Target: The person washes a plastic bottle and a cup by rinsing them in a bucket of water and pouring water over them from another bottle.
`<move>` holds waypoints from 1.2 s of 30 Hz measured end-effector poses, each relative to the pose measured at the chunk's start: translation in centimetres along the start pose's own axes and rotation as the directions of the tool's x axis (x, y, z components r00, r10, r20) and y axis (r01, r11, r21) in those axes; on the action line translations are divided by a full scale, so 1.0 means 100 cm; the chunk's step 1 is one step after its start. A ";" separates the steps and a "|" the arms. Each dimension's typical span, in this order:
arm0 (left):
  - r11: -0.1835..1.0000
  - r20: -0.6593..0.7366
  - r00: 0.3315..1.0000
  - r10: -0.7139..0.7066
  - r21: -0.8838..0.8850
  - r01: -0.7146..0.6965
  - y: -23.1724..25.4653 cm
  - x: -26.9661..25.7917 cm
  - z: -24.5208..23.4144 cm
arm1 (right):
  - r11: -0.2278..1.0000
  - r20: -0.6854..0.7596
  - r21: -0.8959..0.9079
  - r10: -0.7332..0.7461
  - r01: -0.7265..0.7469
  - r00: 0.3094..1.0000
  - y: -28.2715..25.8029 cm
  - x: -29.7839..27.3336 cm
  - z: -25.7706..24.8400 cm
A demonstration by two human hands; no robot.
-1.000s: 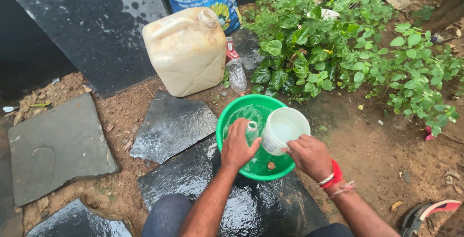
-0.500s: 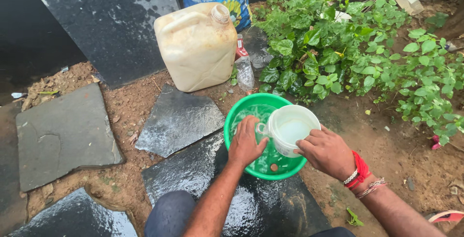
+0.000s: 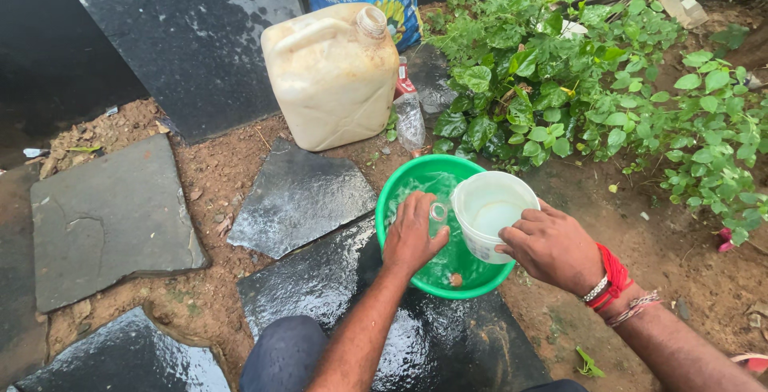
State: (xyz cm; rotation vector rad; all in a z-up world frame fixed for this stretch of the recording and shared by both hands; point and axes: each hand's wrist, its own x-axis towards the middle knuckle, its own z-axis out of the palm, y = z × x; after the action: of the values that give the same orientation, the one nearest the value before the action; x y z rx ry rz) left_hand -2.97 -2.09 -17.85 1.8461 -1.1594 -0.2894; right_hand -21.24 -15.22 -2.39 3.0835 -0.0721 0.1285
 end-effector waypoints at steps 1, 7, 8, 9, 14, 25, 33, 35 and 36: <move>1.000 -0.005 1.000 0.005 -0.007 -0.005 0.000 0.000 0.000 | 1.000 0.007 -0.003 0.006 -0.006 1.000 0.000 0.001 -0.001; 1.000 -0.003 1.000 -0.013 0.009 0.013 -0.001 0.001 0.001 | 1.000 0.044 -0.009 0.012 -0.011 0.999 0.000 0.004 -0.003; 0.999 0.014 0.999 -0.033 0.016 0.033 0.000 0.001 0.000 | 1.000 0.050 -0.009 0.008 -0.007 0.999 0.000 0.004 -0.003; 0.999 0.023 0.999 -0.042 0.012 0.042 0.000 0.001 0.000 | 1.000 0.057 -0.009 0.004 -0.004 0.998 0.001 0.005 -0.003; 0.999 0.016 0.999 -0.034 0.014 0.034 -0.001 0.002 0.002 | 1.000 0.034 -0.002 -0.029 0.029 0.999 0.001 0.004 -0.003; 0.999 0.028 0.998 -0.050 0.002 0.050 -0.004 0.004 0.005 | 0.999 0.078 0.026 -0.021 0.019 0.997 0.003 0.001 -0.010; 0.999 0.024 0.998 -0.050 -0.009 0.050 -0.002 0.003 0.004 | 0.999 0.119 0.033 -0.013 0.009 0.993 0.000 0.003 -0.018; 0.999 0.018 0.999 -0.047 -0.002 0.048 -0.002 0.003 0.004 | 0.999 0.128 0.035 -0.013 0.009 0.992 -0.001 0.003 -0.019; 0.999 0.019 0.999 -0.046 -0.005 0.046 -0.002 0.003 0.004 | 0.999 0.134 0.037 -0.009 0.004 0.991 -0.002 0.003 -0.020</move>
State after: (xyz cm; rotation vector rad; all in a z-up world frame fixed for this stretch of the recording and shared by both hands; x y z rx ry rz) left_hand -2.92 -2.53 -18.13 1.8713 -1.1290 -0.3366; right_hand -21.06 -14.95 -0.33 3.1252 -0.0658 -0.0791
